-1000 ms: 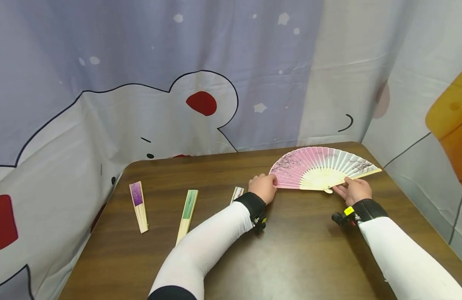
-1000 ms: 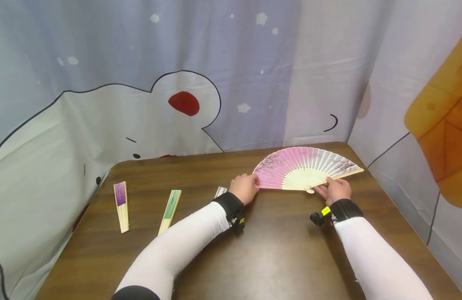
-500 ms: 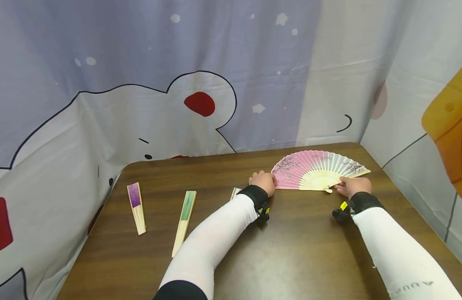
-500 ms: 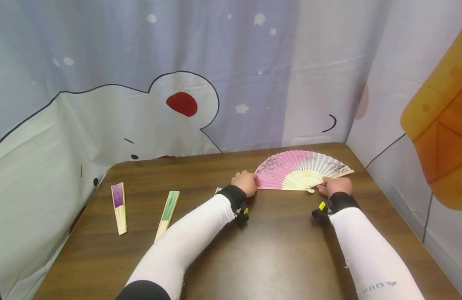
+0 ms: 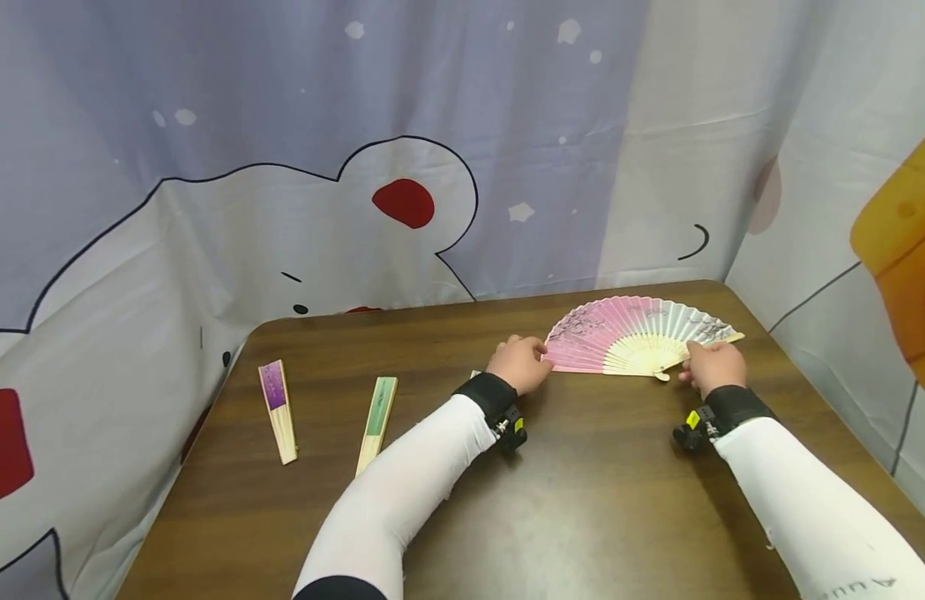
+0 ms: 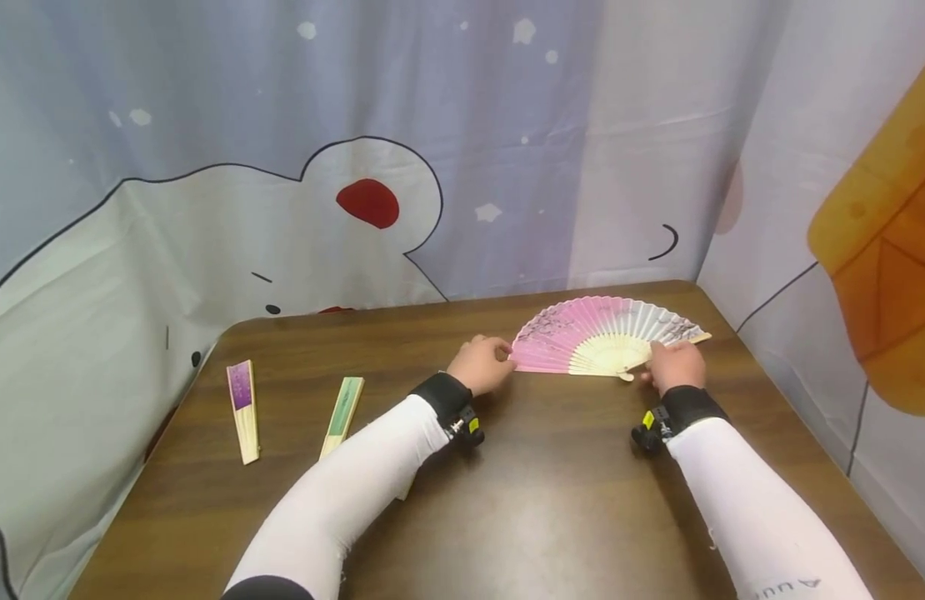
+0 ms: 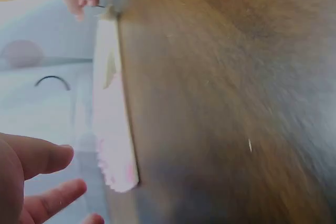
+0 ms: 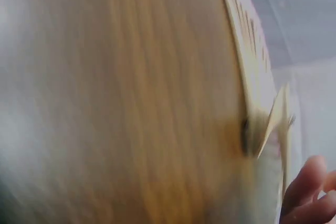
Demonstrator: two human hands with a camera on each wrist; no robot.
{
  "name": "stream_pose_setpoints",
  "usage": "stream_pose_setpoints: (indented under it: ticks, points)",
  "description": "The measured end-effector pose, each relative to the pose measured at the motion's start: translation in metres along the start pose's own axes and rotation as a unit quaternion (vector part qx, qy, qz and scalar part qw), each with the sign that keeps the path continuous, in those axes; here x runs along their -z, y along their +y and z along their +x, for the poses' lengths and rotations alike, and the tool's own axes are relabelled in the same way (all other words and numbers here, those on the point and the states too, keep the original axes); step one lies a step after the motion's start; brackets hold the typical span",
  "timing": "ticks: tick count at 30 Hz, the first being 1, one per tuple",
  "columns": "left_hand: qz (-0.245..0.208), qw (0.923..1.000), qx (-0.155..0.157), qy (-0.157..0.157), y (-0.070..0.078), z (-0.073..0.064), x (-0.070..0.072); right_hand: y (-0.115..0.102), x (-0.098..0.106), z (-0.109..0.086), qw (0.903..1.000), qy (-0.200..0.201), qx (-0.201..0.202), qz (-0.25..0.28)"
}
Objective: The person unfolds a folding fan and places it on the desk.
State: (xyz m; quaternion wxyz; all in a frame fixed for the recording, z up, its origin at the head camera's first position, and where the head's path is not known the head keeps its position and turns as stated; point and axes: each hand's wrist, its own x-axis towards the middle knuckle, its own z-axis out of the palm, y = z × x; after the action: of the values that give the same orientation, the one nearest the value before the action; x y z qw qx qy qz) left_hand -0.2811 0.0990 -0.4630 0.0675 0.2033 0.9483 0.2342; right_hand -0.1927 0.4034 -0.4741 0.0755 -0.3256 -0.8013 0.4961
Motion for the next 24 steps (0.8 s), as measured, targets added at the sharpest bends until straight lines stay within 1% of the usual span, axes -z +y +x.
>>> stream_pose_setpoints:
  ticks: [3, 6, 8, 11, 13, 15, 18, 20, 22, 24]
  points:
    - [-0.032, 0.9994, 0.016, 0.002, -0.009, -0.016, 0.019, -0.008, -0.007, -0.009, 0.9995, -0.007, 0.029, 0.014]
    - [-0.052, 0.9978, 0.042, 0.005, -0.025, -0.033, 0.038, -0.016, -0.018, -0.023, 0.9978, -0.030, 0.055, 0.023]
    - [-0.059, 0.9967, 0.056, 0.003, -0.037, -0.044, 0.048, -0.023, -0.027, -0.036, 0.9948, -0.062, 0.073, 0.035]
    - [-0.058, 0.9961, 0.065, -0.011, -0.057, -0.061, 0.054, -0.032, -0.047, -0.061, 0.9855, -0.135, 0.089, 0.053]
    - [-0.053, 0.9961, 0.066, -0.025, -0.068, -0.071, 0.055, -0.038, -0.062, -0.078, 0.9744, -0.193, 0.093, 0.067]
    - [-0.047, 0.9960, 0.066, -0.036, -0.077, -0.080, 0.053, -0.042, -0.078, -0.096, 0.9613, -0.249, 0.088, 0.079]
    - [-0.054, 0.9953, 0.066, -0.045, -0.086, -0.094, 0.051, -0.047, -0.100, -0.123, 0.9385, -0.320, 0.071, 0.108]
    - [-0.065, 0.9946, 0.062, -0.051, -0.088, -0.102, 0.050, -0.050, -0.113, -0.139, 0.9230, -0.358, 0.048, 0.132]
    - [-0.081, 0.9934, 0.055, -0.060, -0.088, -0.110, 0.050, -0.053, -0.124, -0.153, 0.9081, -0.388, 0.026, 0.156]
    - [-0.100, 0.9914, 0.043, -0.072, -0.086, -0.117, 0.049, -0.055, -0.134, -0.165, 0.8980, -0.403, 0.005, 0.177]
